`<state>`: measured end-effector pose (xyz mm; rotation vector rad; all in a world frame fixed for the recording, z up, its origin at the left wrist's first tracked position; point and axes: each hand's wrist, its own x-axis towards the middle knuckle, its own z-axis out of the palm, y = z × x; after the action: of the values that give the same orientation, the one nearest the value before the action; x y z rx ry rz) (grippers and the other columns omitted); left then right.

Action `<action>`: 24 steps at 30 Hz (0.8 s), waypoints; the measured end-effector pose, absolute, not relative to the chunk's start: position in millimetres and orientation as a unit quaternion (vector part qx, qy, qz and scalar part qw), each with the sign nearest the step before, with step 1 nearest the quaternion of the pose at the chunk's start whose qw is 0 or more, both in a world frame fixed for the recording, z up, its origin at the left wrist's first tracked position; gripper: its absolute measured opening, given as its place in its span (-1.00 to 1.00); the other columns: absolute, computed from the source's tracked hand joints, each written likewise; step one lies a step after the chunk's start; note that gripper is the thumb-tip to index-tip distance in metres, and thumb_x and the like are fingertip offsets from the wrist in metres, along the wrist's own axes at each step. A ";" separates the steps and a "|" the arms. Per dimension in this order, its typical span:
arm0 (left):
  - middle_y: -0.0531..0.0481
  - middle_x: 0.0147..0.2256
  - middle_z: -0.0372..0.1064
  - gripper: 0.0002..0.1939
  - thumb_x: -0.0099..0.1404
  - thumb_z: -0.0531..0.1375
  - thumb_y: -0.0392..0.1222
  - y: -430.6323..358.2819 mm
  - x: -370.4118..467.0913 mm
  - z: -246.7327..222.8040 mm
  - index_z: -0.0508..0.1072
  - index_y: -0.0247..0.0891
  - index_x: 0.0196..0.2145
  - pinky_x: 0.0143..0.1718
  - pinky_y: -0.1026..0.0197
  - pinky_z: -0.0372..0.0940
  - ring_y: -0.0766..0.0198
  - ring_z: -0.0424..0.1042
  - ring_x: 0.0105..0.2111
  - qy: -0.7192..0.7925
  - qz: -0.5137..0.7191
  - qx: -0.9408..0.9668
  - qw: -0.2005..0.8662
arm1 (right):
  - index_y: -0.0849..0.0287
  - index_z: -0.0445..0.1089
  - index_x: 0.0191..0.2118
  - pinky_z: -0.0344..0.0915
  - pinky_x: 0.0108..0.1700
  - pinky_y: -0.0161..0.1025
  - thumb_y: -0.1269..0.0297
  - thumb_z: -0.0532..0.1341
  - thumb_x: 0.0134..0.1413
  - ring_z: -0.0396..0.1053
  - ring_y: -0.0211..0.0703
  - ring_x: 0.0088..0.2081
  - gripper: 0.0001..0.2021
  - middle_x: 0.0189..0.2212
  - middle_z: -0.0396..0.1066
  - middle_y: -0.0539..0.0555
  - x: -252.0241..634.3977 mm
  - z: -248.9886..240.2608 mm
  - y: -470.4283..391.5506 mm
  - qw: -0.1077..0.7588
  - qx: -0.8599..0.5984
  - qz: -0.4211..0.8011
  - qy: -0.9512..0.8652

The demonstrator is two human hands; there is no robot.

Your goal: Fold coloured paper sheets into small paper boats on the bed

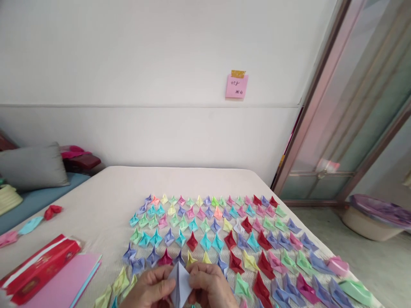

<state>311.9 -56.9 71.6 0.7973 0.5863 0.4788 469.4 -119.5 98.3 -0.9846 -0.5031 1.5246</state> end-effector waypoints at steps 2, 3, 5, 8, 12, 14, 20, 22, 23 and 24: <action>-0.11 -0.35 0.48 -0.63 -0.10 0.48 0.00 -58.6 314.0 73.6 0.50 -0.35 -0.56 -0.53 0.31 0.22 0.32 0.41 -0.52 0.281 0.256 0.371 0.847 | 0.23 0.32 -0.70 0.08 -0.61 -0.36 0.44 0.16 -0.43 0.23 -0.37 -0.66 -0.98 -0.60 0.32 -0.04 470.2 96.3 -118.6 0.588 -0.438 0.639 -0.233; -0.10 -0.30 0.46 -0.64 -0.11 0.48 -0.01 -59.1 314.2 76.1 0.49 -0.34 -0.58 -0.49 0.28 0.26 0.30 0.42 -0.49 0.287 0.266 0.369 0.843 | 0.21 0.30 -0.70 0.06 -0.60 -0.35 0.43 0.15 -0.44 0.20 -0.38 -0.65 -0.98 -0.56 0.32 -0.03 470.5 95.4 -118.4 0.586 -0.453 0.624 -0.248; -0.04 -0.36 0.43 -0.63 -0.15 0.50 -0.02 -59.3 313.0 82.7 0.49 -0.33 -0.58 -0.46 0.25 0.27 0.28 0.40 -0.48 0.305 0.273 0.375 0.832 | 0.20 0.25 -0.70 0.04 -0.57 -0.34 0.41 0.16 -0.40 0.18 -0.37 -0.61 -0.95 -0.49 0.33 0.01 470.5 94.0 -118.4 0.581 -0.488 0.580 -0.296; 0.10 -0.57 0.32 -0.67 -0.12 0.48 -0.05 -57.7 309.0 92.4 0.49 -0.32 -0.55 -0.54 0.30 0.18 0.33 0.31 -0.56 0.337 0.273 0.435 0.789 | 0.18 0.22 -0.69 0.05 -0.48 -0.31 0.36 0.22 -0.31 0.19 -0.32 -0.53 -0.86 -0.46 0.32 0.00 468.6 92.8 -118.9 0.579 -0.515 0.511 -0.371; 0.11 -0.56 0.38 -0.70 -0.10 0.44 -0.16 -57.4 307.3 97.4 0.38 -0.26 -0.55 -0.57 0.35 0.10 0.39 0.24 -0.60 0.339 0.331 0.500 0.725 | 0.18 0.19 -0.67 0.00 -0.50 -0.34 0.48 0.23 -0.40 0.16 -0.36 -0.53 -0.84 -0.45 0.33 -0.04 463.6 89.7 -117.7 0.599 -0.517 0.494 -0.359; 0.10 -0.53 0.44 -0.68 -0.10 0.43 -0.20 -58.6 308.1 97.8 0.36 -0.23 -0.46 -0.54 0.34 0.13 0.36 0.29 -0.58 0.339 0.347 0.491 0.724 | 0.16 0.22 -0.61 0.03 -0.52 -0.36 0.50 0.24 -0.41 0.18 -0.36 -0.54 -0.83 -0.45 0.34 -0.06 461.0 87.1 -117.0 0.628 -0.499 0.500 -0.328; -0.07 -0.38 0.50 -0.56 -0.04 0.42 -0.12 -58.3 307.0 105.7 0.48 -0.31 -0.20 -0.38 0.23 0.25 0.15 0.44 -0.39 0.341 0.317 0.530 0.708 | 0.12 0.29 -0.44 0.06 -0.52 -0.38 0.54 0.26 -0.34 0.17 -0.38 -0.57 -0.75 -0.44 0.33 -0.12 455.8 83.5 -119.6 0.653 -0.497 0.449 -0.352; -0.06 -0.41 0.47 -0.58 0.00 0.39 -0.01 -57.7 306.2 107.9 0.51 -0.34 -0.25 -0.39 0.24 0.22 0.17 0.39 -0.40 0.332 0.308 0.553 0.699 | 0.13 0.30 -0.46 0.06 -0.50 -0.38 0.58 0.22 -0.37 0.15 -0.38 -0.55 -0.75 -0.43 0.33 -0.11 454.8 84.3 -121.1 0.639 -0.515 0.409 -0.400; -0.03 -0.46 0.43 -0.61 0.03 0.37 0.04 -57.7 306.1 108.1 0.53 -0.34 -0.30 -0.42 0.25 0.18 0.21 0.34 -0.44 0.339 0.305 0.566 0.686 | 0.14 0.31 -0.46 0.06 -0.49 -0.38 0.59 0.19 -0.38 0.14 -0.37 -0.54 -0.75 -0.43 0.33 -0.11 454.3 85.1 -121.8 0.630 -0.523 0.395 -0.416; 0.02 -0.51 0.37 -0.63 0.05 0.34 0.06 -57.9 306.0 107.7 0.54 -0.34 -0.36 -0.45 0.27 0.14 0.26 0.27 -0.48 0.352 0.305 0.578 0.670 | 0.14 0.32 -0.45 0.06 -0.48 -0.37 0.59 0.17 -0.39 0.14 -0.37 -0.53 -0.74 -0.43 0.32 -0.11 453.9 86.5 -122.4 0.621 -0.531 0.387 -0.426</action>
<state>306.0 -57.9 107.7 1.3032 0.7941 0.6872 453.9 -122.4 86.5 -1.2209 -0.9790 0.8904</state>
